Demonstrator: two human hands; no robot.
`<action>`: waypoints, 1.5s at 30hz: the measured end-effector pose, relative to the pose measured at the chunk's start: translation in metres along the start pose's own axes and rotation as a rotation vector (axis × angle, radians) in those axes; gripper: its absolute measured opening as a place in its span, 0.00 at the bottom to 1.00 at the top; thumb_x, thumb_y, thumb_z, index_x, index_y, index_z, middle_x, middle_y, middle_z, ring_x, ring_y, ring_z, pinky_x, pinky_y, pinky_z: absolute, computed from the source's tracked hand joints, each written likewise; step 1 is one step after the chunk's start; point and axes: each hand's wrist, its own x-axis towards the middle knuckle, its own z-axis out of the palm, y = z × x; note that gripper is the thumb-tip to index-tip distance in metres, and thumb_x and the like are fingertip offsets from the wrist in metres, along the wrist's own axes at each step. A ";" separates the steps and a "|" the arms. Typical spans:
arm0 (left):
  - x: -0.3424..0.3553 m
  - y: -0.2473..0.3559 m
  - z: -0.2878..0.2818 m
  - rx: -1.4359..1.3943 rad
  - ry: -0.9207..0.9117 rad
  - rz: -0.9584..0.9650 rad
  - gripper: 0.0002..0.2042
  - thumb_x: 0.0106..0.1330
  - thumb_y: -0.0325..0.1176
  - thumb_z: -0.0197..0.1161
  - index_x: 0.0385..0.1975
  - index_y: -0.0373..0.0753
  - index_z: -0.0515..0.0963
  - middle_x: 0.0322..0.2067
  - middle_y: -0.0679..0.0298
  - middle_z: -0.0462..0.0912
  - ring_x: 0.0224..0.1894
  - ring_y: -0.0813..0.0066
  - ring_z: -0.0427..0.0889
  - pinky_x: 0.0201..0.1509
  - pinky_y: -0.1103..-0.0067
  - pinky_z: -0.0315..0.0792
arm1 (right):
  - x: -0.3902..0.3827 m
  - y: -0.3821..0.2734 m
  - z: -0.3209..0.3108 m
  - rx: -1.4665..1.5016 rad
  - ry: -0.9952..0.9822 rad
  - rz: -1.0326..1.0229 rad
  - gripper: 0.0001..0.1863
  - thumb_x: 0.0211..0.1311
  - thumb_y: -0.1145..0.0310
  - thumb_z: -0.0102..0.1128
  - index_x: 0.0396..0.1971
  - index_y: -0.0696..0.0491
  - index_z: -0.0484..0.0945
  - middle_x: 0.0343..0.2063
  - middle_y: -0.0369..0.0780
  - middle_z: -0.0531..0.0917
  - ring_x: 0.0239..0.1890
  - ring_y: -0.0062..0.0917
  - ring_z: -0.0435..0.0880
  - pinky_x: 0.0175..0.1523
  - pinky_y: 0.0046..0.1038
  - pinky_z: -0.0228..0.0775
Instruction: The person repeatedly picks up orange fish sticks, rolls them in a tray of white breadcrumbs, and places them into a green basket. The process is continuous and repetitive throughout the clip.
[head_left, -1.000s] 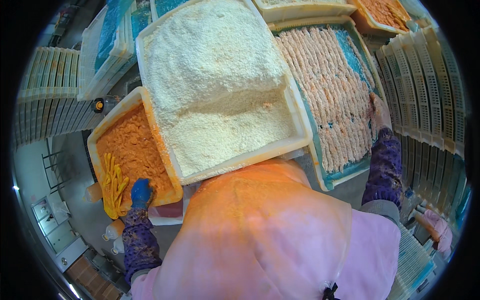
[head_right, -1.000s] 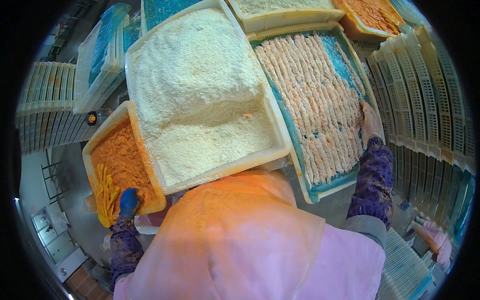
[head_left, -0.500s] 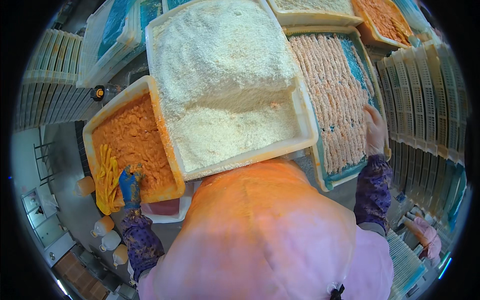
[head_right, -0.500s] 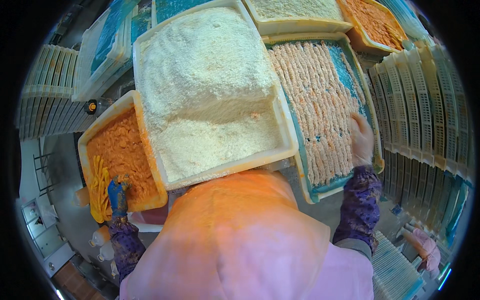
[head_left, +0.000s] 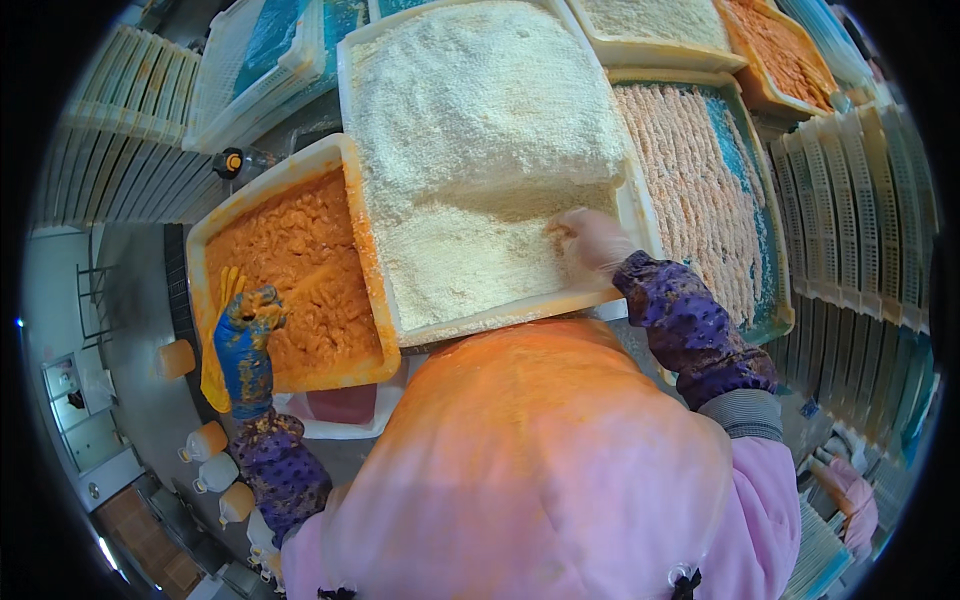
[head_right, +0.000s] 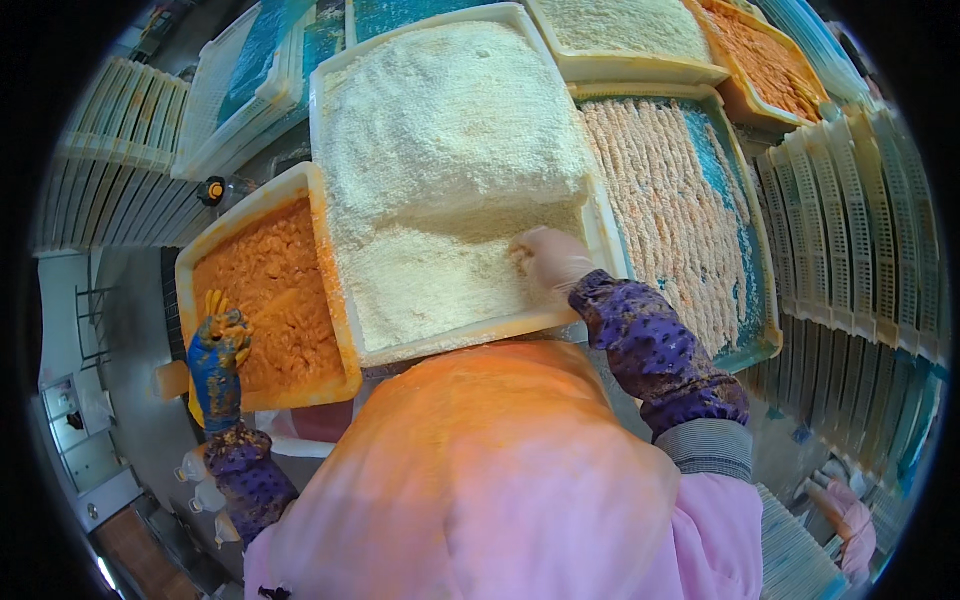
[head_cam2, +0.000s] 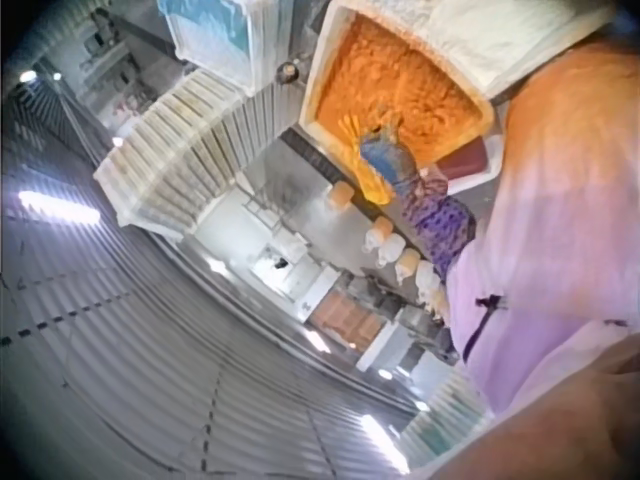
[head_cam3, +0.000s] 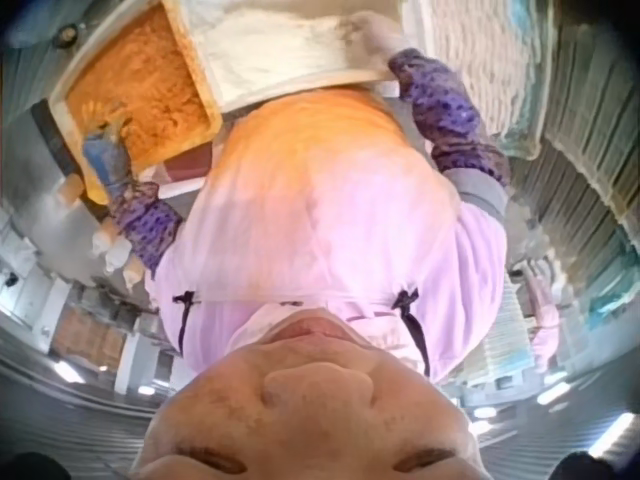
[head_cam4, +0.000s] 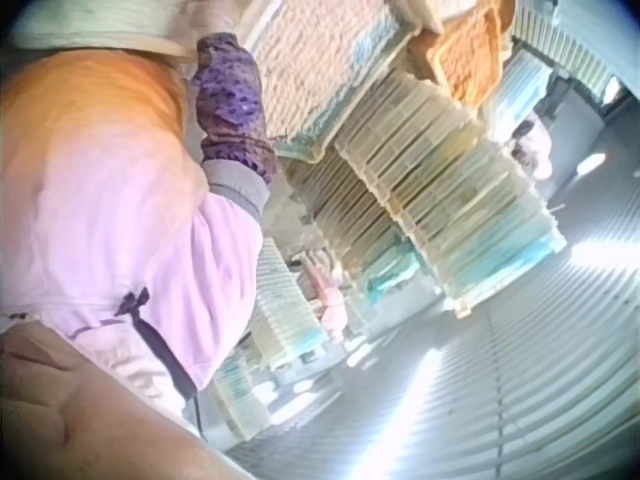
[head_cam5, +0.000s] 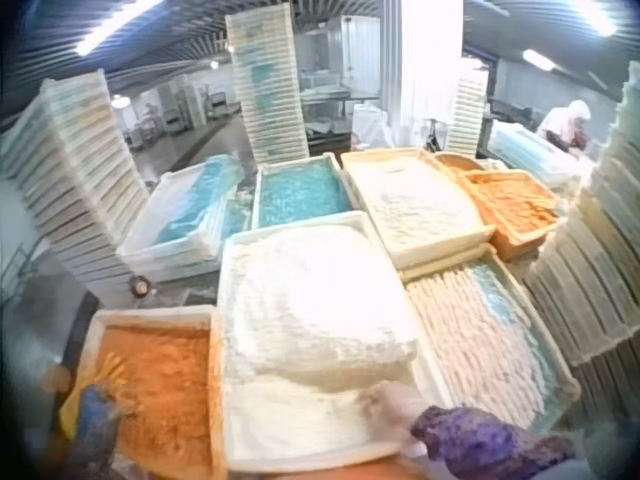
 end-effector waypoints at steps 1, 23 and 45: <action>-0.002 0.022 0.010 -0.004 -0.057 0.026 0.16 0.67 0.30 0.69 0.53 0.33 0.80 0.49 0.56 0.85 0.49 0.67 0.86 0.50 0.72 0.83 | 0.002 0.005 0.002 0.062 0.079 0.025 0.17 0.66 0.74 0.59 0.54 0.54 0.82 0.48 0.50 0.85 0.50 0.39 0.84 0.55 0.34 0.74; 0.060 0.020 0.186 0.679 -0.781 0.318 0.11 0.71 0.36 0.65 0.46 0.39 0.86 0.36 0.48 0.85 0.37 0.50 0.84 0.40 0.64 0.76 | 0.005 -0.036 0.025 0.239 0.089 -0.170 0.17 0.70 0.69 0.56 0.54 0.58 0.79 0.50 0.52 0.83 0.51 0.44 0.82 0.56 0.38 0.73; 0.034 -0.062 0.242 1.038 -0.599 0.746 0.08 0.61 0.25 0.61 0.38 0.39 0.84 0.36 0.56 0.82 0.42 0.55 0.82 0.43 0.64 0.78 | 0.026 -0.048 0.064 -0.024 -0.032 -0.177 0.08 0.58 0.70 0.66 0.36 0.55 0.86 0.35 0.49 0.85 0.42 0.46 0.84 0.48 0.42 0.75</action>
